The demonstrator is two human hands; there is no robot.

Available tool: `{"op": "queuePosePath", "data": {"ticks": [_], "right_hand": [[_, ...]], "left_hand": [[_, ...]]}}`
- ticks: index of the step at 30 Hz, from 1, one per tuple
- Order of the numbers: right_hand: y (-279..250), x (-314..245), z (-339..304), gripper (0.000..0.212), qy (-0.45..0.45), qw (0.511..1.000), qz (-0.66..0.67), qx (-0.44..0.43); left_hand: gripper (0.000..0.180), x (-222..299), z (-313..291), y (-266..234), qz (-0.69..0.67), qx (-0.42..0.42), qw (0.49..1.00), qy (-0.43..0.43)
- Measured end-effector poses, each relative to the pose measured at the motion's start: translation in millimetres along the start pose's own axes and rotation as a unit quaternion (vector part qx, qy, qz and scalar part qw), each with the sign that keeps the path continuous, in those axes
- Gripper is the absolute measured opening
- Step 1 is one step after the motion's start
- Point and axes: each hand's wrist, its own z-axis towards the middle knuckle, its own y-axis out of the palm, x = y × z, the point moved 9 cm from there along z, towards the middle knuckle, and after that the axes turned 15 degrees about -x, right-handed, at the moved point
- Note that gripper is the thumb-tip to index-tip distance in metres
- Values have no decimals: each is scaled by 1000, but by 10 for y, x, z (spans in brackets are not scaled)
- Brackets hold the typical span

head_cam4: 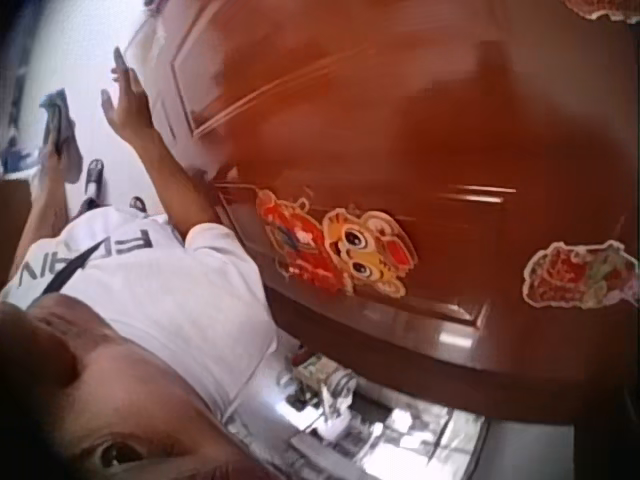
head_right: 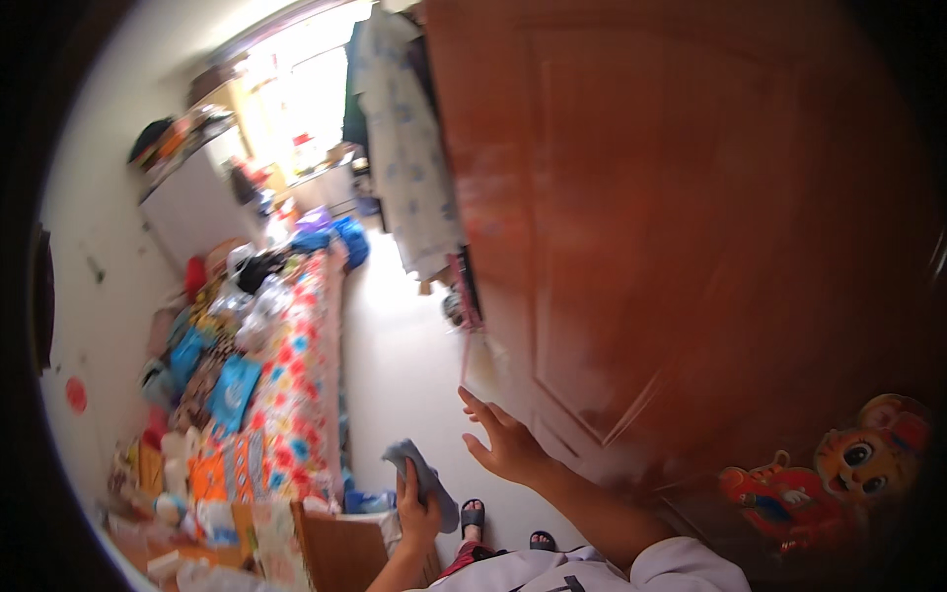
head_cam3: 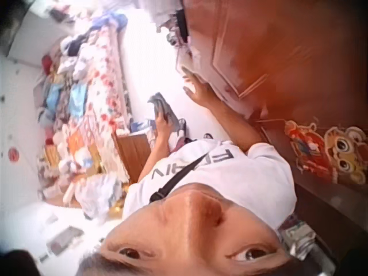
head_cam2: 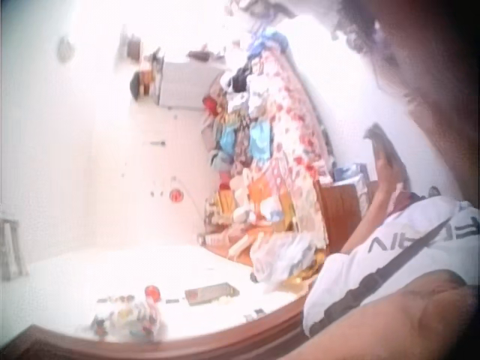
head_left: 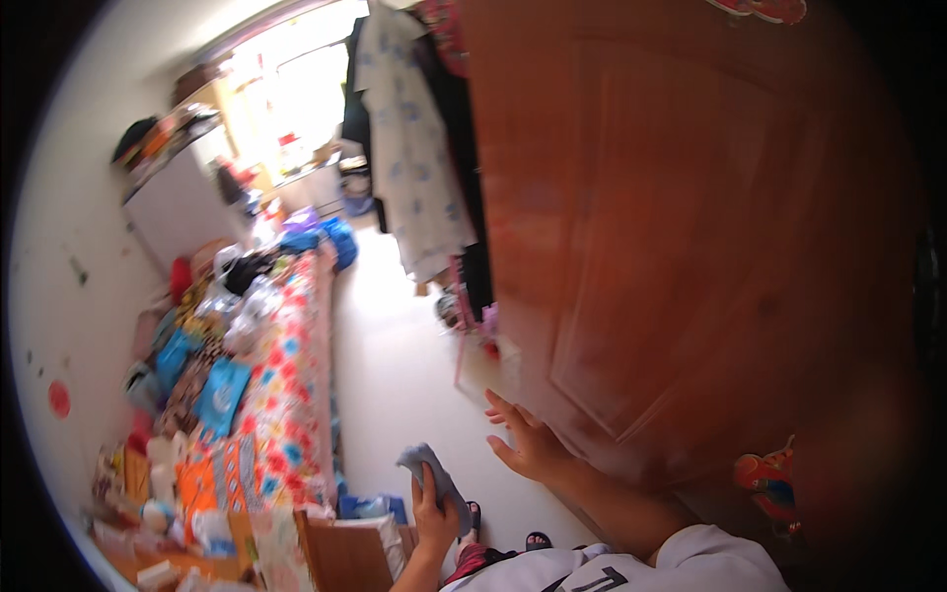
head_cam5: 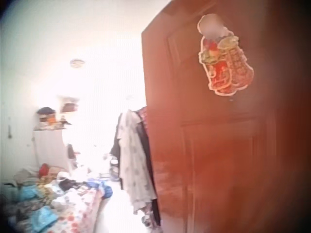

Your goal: The person wipes a wooden door with a gray cloth, moving from the edge to the center and around a decorative tiger sticker. The person uses both hands to wipe different sections of the door surface.

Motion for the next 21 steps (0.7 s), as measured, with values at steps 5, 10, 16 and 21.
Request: {"op": "queuePosePath", "data": {"ticks": [5,10,16,21], "right_hand": [[-1195,-950,-412,48,-57,859,-413,297],[-1557,-1064,-757,46,158,589,-642,465],[-1581,-823,-623,45,226,501,-712,436],[-1619,-544,-723,46,256,486,-723,419]], "left_hand": [[69,570,1503,62,-54,-49,980,186],[57,1483,2456,6,-77,-9,903,423],[46,2301,3076,472,16,-5,838,545],[51,2386,3420,504,-7,-6,860,511]]}}
